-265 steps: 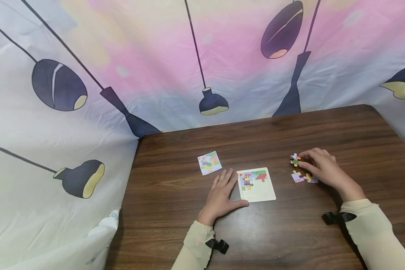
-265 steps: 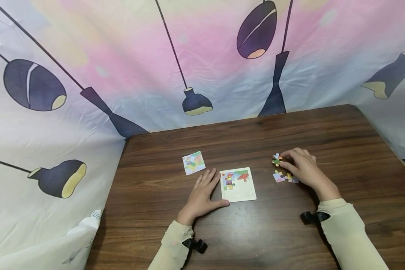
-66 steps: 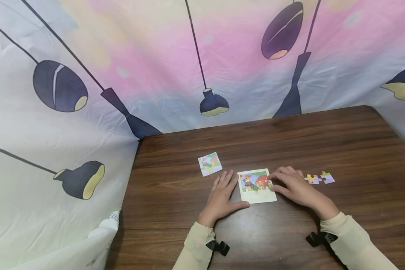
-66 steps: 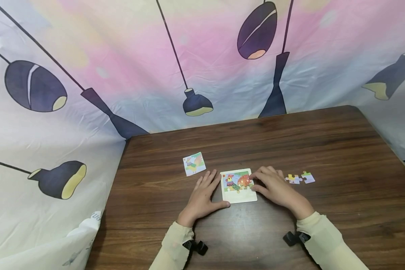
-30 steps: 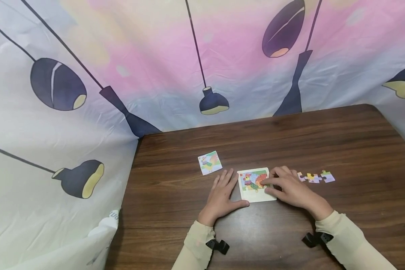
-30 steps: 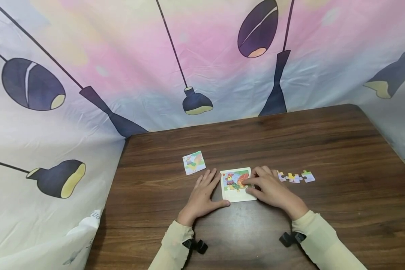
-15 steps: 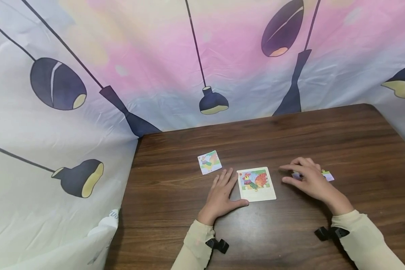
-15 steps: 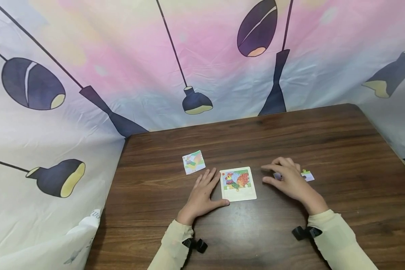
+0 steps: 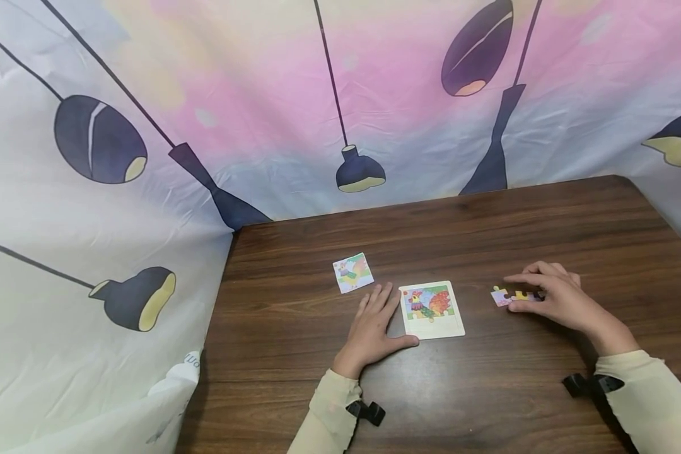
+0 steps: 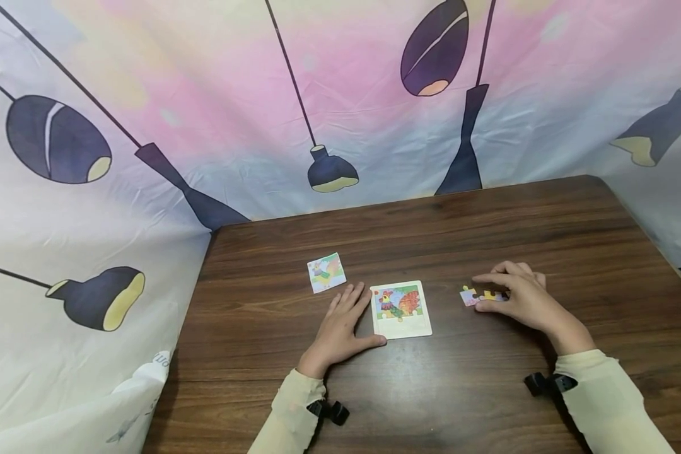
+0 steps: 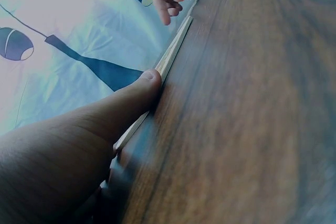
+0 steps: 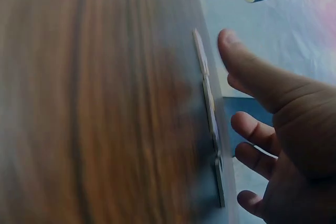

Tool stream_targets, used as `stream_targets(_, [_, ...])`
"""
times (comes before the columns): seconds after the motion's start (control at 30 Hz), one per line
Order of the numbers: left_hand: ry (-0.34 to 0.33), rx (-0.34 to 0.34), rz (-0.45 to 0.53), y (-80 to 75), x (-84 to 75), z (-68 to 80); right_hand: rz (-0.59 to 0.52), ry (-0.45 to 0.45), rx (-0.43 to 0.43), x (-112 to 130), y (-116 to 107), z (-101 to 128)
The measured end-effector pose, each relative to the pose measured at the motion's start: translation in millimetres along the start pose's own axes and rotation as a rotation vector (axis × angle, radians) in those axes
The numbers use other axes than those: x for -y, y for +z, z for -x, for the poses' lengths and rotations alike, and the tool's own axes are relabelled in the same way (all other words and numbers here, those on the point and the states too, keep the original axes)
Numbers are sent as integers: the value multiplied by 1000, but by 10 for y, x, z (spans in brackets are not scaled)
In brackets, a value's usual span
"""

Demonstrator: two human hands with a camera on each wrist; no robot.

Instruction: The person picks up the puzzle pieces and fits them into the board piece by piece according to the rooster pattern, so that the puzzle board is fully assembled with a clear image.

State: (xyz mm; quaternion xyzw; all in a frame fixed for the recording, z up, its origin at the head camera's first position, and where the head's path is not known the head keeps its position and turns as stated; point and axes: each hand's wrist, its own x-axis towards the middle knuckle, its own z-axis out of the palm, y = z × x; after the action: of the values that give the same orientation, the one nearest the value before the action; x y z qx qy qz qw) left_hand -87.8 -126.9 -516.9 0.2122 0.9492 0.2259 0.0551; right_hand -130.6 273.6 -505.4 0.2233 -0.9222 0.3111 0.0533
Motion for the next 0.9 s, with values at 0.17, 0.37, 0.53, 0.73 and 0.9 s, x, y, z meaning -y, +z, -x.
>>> stream_targets(0.17, [6,-5,4,-11,-2,7,55,-2,22,-18,-20,-11])
stream_targets(0.37, [15,-6,-4,-10,-11,2,60,6,40,31,-3,-17])
stream_targets(0.53, [12,-7,-3,-18,-19,0,60,-2,30,42,16,-12])
stream_targets(0.73, [10,-5,-3,-20,-16,0,42,-5,14,52,30,-13])
stream_targets(0.9, [13,-10,0,-19,-20,7,36,16,-11,90,64,-19])
